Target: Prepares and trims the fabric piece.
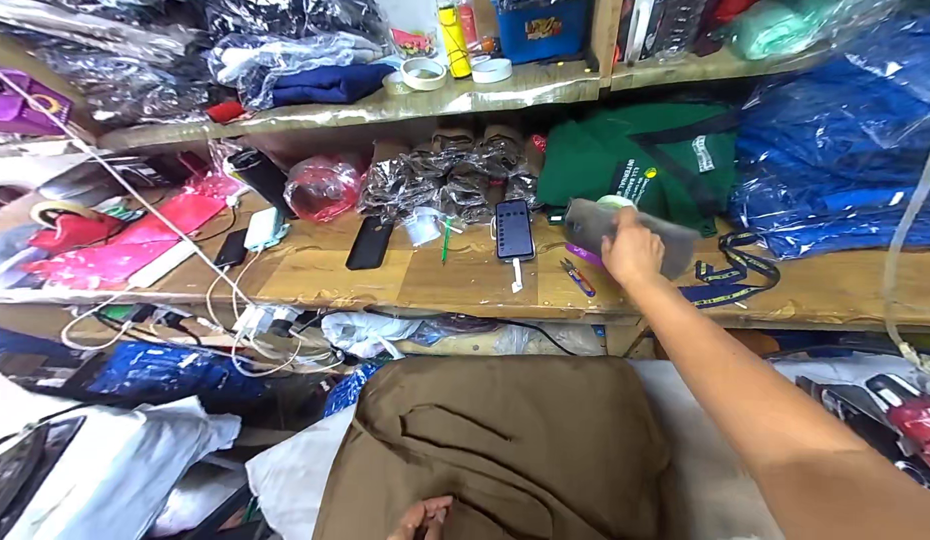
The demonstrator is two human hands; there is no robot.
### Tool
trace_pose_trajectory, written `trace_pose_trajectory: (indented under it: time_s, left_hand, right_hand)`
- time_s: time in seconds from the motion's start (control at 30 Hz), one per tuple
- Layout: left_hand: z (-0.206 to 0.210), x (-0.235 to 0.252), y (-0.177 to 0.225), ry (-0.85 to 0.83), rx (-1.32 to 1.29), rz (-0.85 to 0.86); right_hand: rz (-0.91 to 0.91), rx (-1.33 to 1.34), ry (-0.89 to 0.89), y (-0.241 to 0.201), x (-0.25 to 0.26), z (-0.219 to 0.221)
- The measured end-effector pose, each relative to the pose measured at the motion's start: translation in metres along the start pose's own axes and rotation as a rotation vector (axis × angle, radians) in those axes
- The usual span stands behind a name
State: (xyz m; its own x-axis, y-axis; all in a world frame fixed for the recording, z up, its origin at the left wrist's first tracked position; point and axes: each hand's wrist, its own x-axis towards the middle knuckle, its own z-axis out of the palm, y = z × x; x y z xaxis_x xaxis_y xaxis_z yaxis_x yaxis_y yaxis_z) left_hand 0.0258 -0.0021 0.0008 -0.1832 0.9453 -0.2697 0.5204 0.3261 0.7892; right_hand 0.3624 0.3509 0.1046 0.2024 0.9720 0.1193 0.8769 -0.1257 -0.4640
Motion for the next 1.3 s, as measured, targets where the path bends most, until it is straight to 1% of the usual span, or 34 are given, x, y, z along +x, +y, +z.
trace_pose_trajectory:
  time_s: [0.07,0.13,0.2,0.27,0.37,0.43,0.5,0.57,0.63,0.73,0.8,0.87,0.93,1.0,1.03,1.07,1.13,1.2,1.3]
  left_hand:
    - [0.002,0.0,0.004,0.012,0.026,-0.017]
    - [0.005,0.003,-0.001,0.004,0.067,0.0]
    - [0.009,0.013,0.001,-0.028,0.11,0.041]
    - [0.015,0.028,0.009,-0.068,0.158,0.063]
    - [0.028,0.053,0.024,-0.108,0.271,0.08]
    - [0.038,0.069,0.036,-0.171,0.38,0.115]
    - [0.047,0.086,0.047,-0.269,0.501,0.147]
    - [0.058,0.098,0.051,-0.345,0.611,0.181]
    - [0.066,0.107,0.051,-0.399,0.697,0.172]
    - [0.069,0.109,0.049,-0.413,0.718,0.15]
    - [0.066,0.104,0.047,-0.388,0.715,0.14]
    - [0.063,0.095,0.043,-0.35,0.75,0.139]
    - [0.062,0.087,0.034,-0.3,0.776,0.191]
    - [0.063,0.083,0.028,-0.258,0.785,0.244]
    - [0.063,0.081,0.029,-0.247,0.775,0.244]
    - [0.062,0.079,0.034,-0.259,0.756,0.2]
    - [0.058,0.078,0.043,-0.297,0.689,0.041]
    - [0.054,0.079,0.046,-0.294,0.591,-0.082]
    - [0.05,0.083,0.038,-0.269,0.46,-0.125]
  right_hand:
    - [-0.174,-0.026,-0.076,0.005,-0.003,0.025]
    - [-0.308,-0.109,-0.166,0.015,-0.006,0.048]
    - [-0.343,-0.186,-0.267,0.022,-0.009,0.065]
    - [-0.317,-0.218,-0.293,0.024,-0.011,0.072]
    - [-0.245,-0.243,-0.31,0.012,-0.019,0.068]
    - [-0.206,-0.237,-0.32,0.005,-0.028,0.064]
    - [-0.185,-0.229,-0.372,-0.001,-0.039,0.061]
    - [-0.184,-0.196,-0.422,0.0,-0.049,0.061]
    - [-0.198,-0.155,-0.453,0.004,-0.059,0.062]
    - [-0.225,-0.084,-0.482,0.01,-0.081,0.058]
    - [-0.216,0.023,-0.523,0.014,-0.109,0.056]
    - [-0.174,0.151,-0.632,0.015,-0.15,0.058]
    - [-0.086,0.268,-0.736,0.017,-0.194,0.073]
    - [0.025,0.343,-0.768,0.015,-0.232,0.09]
    - [0.076,0.368,-0.783,0.012,-0.247,0.095]
    - [0.116,0.396,-0.788,0.008,-0.259,0.098]
    - [0.192,0.435,-0.796,0.002,-0.278,0.1]
    - [0.236,0.405,-0.798,-0.004,-0.289,0.098]
    - [0.242,0.289,-0.824,-0.011,-0.294,0.091]
